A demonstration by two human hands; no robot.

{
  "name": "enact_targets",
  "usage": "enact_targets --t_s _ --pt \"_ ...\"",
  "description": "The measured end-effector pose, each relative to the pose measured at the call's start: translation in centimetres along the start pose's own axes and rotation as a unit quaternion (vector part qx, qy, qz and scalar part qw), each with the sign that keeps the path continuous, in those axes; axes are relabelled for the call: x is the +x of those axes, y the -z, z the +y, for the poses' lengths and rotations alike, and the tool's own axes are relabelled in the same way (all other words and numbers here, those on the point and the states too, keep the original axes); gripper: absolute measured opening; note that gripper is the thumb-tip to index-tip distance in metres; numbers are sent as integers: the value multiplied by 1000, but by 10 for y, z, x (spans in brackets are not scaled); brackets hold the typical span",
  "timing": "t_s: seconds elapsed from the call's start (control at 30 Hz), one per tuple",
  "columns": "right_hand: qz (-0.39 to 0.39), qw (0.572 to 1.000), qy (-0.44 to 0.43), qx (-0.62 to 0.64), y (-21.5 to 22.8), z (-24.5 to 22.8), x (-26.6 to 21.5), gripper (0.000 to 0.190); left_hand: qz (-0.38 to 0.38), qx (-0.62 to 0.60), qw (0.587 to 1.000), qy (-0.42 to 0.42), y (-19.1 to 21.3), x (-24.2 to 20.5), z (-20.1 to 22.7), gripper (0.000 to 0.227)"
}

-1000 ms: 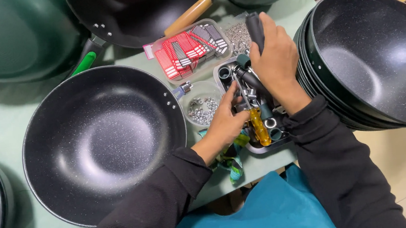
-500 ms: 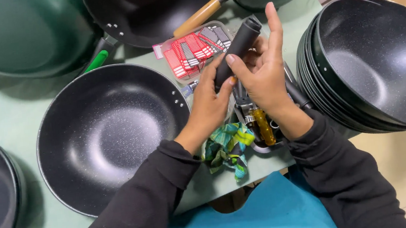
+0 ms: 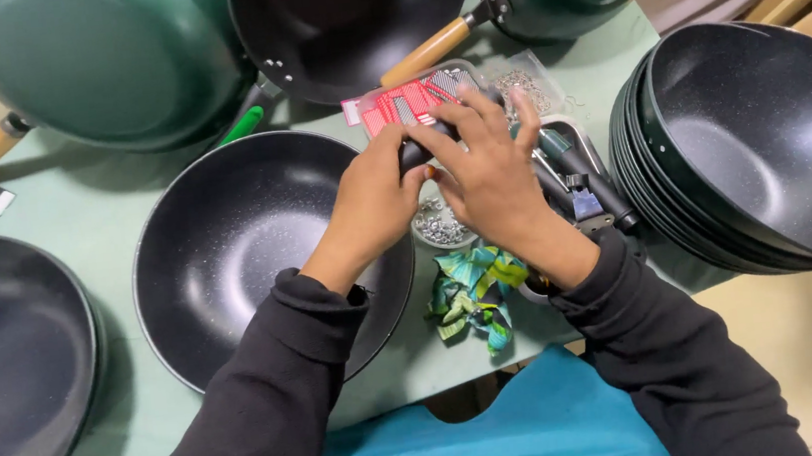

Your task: Attaching a handle to a wok using a manual screwdriver and screws

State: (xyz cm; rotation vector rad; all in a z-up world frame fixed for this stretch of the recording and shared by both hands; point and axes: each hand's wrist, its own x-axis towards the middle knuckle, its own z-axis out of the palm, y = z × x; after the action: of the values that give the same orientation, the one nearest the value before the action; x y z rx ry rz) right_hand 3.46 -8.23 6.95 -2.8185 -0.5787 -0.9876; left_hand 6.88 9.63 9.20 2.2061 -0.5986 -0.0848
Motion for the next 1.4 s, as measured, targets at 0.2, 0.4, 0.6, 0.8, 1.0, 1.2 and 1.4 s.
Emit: enact_targets --t_s 0.2,0.4,0.6,0.8,1.0,1.2,1.4 --pt "-8 1000 -26 1 -29 25 -11 47 35 -98 994 29 -5 -1 -24 44" --pt "-119 944 -239 194 -2 26 -11 45 61 -75 995 39 -15 3 -44 38" --pt "-98 853 -371 353 15 -1 -3 47 113 -90 989 -36 -26 6 -44 32" --pt "25 823 -343 452 -11 -22 -13 38 132 -191 968 -95 -20 -7 -12 40" --pt "98 847 -294 431 -11 -31 -15 40 161 -203 958 -126 -26 -17 1 41" --pt "113 858 -296 404 -11 -35 -10 42 134 -226 958 -112 -18 -22 4 40" --pt "114 873 -282 382 -19 -39 -9 47 125 -227 959 -118 -18 -19 3 40"
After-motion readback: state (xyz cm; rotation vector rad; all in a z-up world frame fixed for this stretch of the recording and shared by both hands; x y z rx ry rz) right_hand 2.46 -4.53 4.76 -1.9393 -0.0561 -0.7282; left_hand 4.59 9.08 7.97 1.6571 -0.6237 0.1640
